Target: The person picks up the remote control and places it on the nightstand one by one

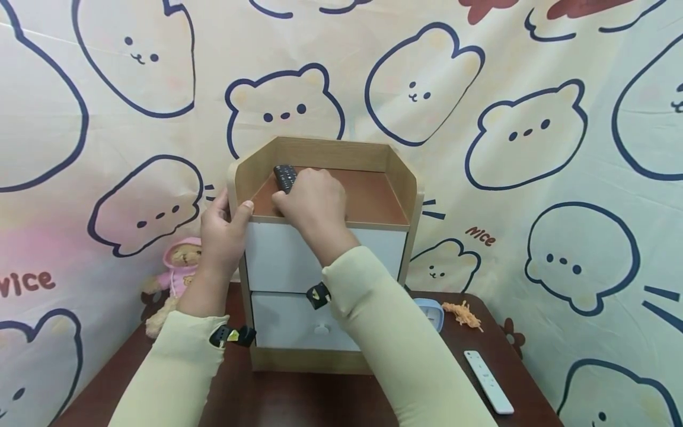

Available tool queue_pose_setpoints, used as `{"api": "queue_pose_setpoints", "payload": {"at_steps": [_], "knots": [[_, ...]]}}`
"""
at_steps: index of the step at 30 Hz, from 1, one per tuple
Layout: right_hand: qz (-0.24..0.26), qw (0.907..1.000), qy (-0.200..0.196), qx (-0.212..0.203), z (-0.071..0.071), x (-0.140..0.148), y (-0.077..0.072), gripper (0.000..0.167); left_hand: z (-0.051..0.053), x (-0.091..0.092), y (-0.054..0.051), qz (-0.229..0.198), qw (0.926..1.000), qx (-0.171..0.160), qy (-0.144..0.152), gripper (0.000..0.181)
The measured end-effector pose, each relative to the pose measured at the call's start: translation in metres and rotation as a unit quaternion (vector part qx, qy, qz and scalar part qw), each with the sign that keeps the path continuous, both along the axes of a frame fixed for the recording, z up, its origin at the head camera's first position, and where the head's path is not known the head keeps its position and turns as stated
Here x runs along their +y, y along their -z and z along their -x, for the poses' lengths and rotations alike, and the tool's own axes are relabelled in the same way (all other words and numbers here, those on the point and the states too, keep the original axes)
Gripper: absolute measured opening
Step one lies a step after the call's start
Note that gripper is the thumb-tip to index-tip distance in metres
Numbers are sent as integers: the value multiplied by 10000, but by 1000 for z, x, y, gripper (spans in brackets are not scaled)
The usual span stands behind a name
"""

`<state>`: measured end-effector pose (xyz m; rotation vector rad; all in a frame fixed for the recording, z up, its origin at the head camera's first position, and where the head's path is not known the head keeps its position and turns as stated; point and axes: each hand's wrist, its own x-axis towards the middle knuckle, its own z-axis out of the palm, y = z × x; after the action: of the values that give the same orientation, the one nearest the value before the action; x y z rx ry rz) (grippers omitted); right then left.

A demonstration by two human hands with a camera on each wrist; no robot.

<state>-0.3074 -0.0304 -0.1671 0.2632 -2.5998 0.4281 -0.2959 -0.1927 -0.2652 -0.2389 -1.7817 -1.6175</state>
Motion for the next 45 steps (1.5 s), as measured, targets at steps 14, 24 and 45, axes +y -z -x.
{"api": "queue_pose_setpoints", "payload": {"at_steps": [14, 24, 45], "knots": [[231, 9988, -191, -379, 2, -1, 0, 42, 0, 3, -6, 82, 9999, -116, -26, 53], [225, 9986, -258, -404, 3, 2, -3, 48, -4, 12, -23, 234, 9982, -518, -201, 53], [1500, 8957, -2591, 3287, -46, 89, 125, 37, -7, 7, -17, -31, 9987, -483, -176, 51]]}}
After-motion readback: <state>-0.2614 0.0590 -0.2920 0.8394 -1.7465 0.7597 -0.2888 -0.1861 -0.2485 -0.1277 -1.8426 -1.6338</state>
